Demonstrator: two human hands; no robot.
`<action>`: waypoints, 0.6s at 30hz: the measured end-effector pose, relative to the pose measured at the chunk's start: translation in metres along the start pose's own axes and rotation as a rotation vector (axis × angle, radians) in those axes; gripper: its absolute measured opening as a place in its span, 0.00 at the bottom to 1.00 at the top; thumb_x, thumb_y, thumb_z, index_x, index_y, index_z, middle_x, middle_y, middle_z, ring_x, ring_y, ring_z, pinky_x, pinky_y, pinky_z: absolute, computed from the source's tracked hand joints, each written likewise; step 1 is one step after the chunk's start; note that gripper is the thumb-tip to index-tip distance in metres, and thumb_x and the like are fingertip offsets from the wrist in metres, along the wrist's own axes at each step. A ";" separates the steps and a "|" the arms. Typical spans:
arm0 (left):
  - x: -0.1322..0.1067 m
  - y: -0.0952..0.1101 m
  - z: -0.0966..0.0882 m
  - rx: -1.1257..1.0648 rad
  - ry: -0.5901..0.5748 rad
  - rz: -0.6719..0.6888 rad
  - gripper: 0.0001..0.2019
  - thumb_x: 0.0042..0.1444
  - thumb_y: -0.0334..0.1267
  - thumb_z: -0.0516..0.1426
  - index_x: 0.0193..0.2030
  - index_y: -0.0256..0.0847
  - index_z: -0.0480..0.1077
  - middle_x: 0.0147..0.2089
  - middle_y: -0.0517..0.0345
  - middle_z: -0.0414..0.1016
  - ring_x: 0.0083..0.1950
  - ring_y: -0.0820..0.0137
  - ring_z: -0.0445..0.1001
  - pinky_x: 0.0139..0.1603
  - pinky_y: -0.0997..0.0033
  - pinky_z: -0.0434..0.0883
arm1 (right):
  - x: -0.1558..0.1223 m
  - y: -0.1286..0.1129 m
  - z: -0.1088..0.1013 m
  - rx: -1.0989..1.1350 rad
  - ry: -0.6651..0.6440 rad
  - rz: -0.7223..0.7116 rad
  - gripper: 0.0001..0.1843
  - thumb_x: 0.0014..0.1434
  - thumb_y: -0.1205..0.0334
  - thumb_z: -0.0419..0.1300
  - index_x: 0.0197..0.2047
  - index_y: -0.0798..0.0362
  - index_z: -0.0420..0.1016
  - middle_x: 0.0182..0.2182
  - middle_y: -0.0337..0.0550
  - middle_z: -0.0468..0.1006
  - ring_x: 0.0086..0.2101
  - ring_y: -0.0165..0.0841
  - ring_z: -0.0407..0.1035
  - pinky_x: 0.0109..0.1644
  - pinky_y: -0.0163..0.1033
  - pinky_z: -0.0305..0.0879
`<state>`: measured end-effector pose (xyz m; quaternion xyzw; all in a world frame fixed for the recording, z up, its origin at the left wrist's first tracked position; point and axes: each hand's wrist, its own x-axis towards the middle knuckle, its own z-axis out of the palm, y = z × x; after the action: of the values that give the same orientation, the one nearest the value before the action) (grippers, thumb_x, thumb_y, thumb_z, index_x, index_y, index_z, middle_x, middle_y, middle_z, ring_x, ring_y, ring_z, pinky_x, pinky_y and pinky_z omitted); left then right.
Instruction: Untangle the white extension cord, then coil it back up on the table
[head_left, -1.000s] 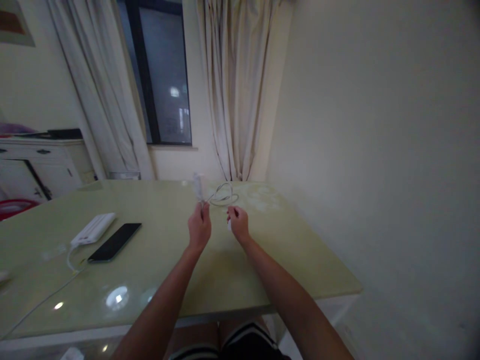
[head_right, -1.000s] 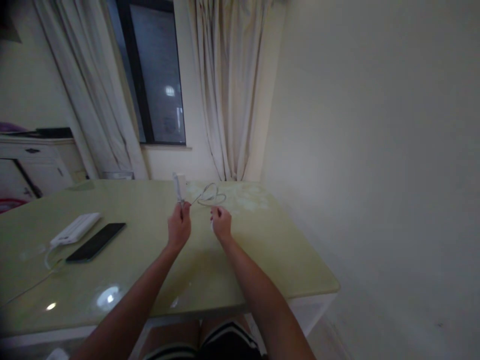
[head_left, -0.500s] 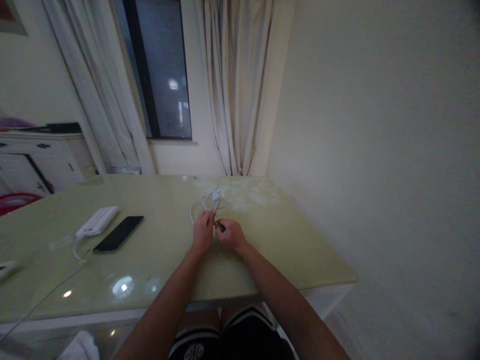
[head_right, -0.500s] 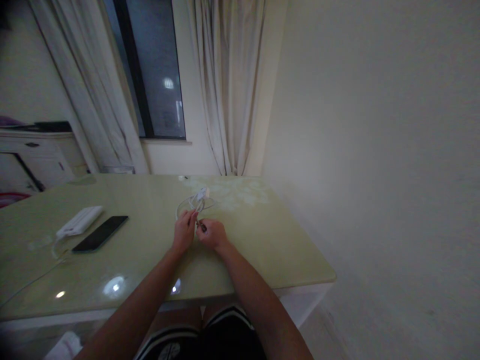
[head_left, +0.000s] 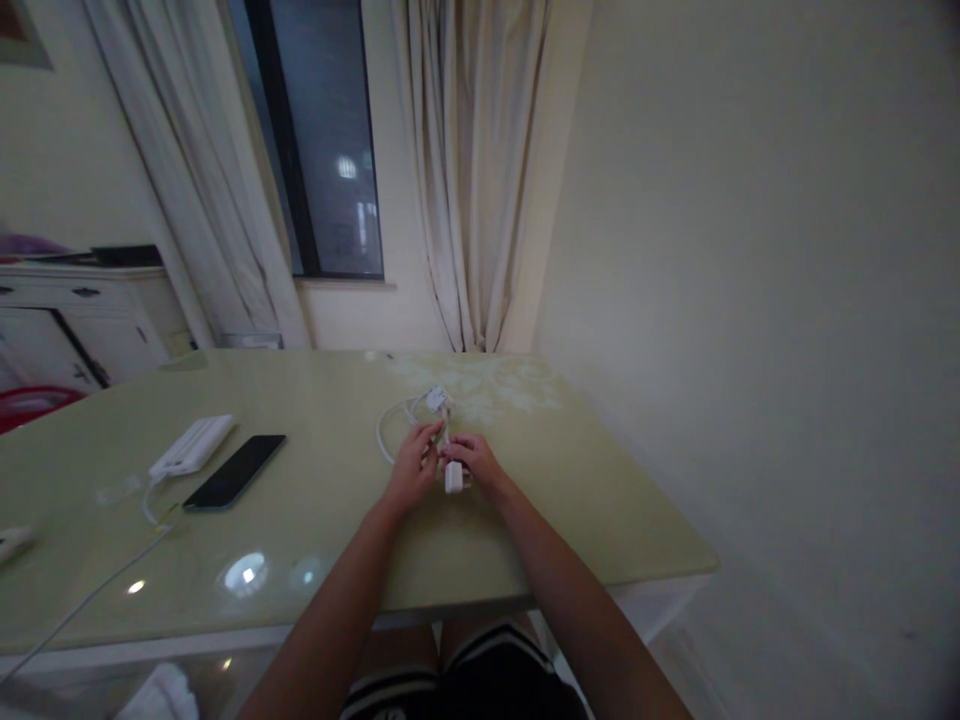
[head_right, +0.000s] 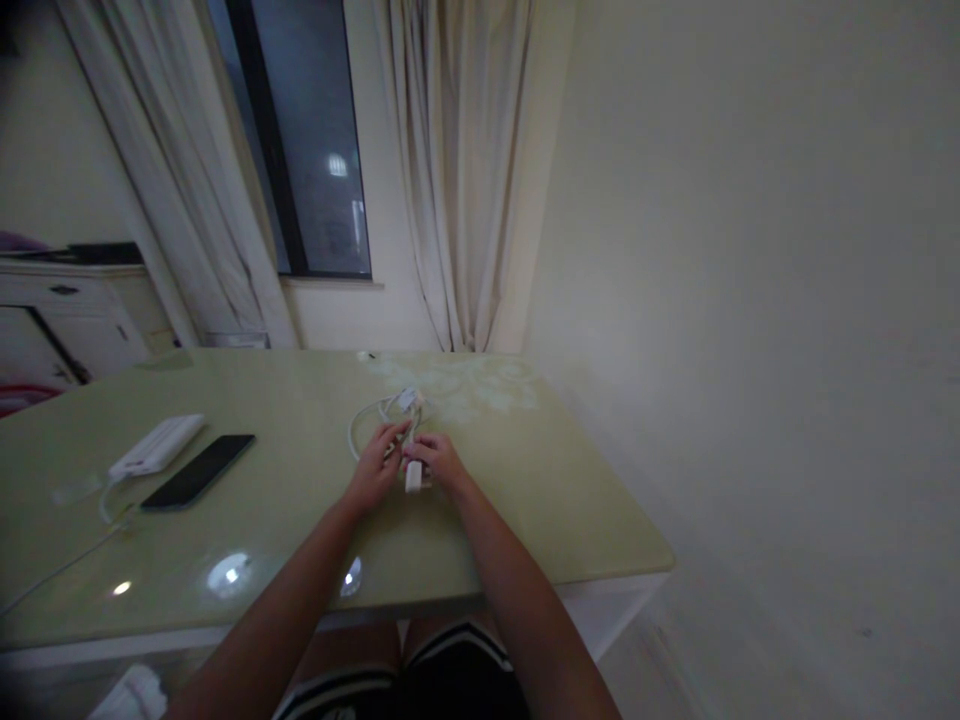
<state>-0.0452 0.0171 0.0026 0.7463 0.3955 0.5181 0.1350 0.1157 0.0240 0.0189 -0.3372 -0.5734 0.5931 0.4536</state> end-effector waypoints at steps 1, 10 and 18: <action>-0.001 -0.002 0.001 0.011 -0.023 0.016 0.22 0.63 0.33 0.51 0.63 0.42 0.69 0.55 0.45 0.72 0.56 0.63 0.73 0.58 0.58 0.72 | 0.000 -0.001 -0.001 0.026 0.005 0.012 0.16 0.47 0.49 0.67 0.27 0.55 0.74 0.21 0.38 0.75 0.21 0.28 0.65 0.26 0.32 0.58; -0.004 -0.003 0.003 0.133 0.065 0.168 0.21 0.67 0.32 0.47 0.62 0.48 0.71 0.57 0.50 0.77 0.58 0.64 0.74 0.59 0.58 0.70 | -0.003 -0.005 0.008 0.047 -0.036 0.058 0.12 0.47 0.54 0.66 0.26 0.53 0.71 0.20 0.36 0.73 0.21 0.30 0.68 0.27 0.34 0.61; -0.005 0.008 -0.003 0.304 -0.056 0.055 0.23 0.57 0.30 0.56 0.59 0.48 0.73 0.55 0.50 0.79 0.55 0.59 0.75 0.55 0.57 0.69 | -0.002 0.004 0.005 0.137 -0.078 0.068 0.17 0.52 0.48 0.66 0.28 0.55 0.74 0.22 0.38 0.73 0.22 0.28 0.64 0.26 0.33 0.59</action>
<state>-0.0446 0.0075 0.0058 0.7828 0.4449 0.4347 0.0172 0.1113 0.0205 0.0154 -0.3012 -0.5369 0.6586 0.4327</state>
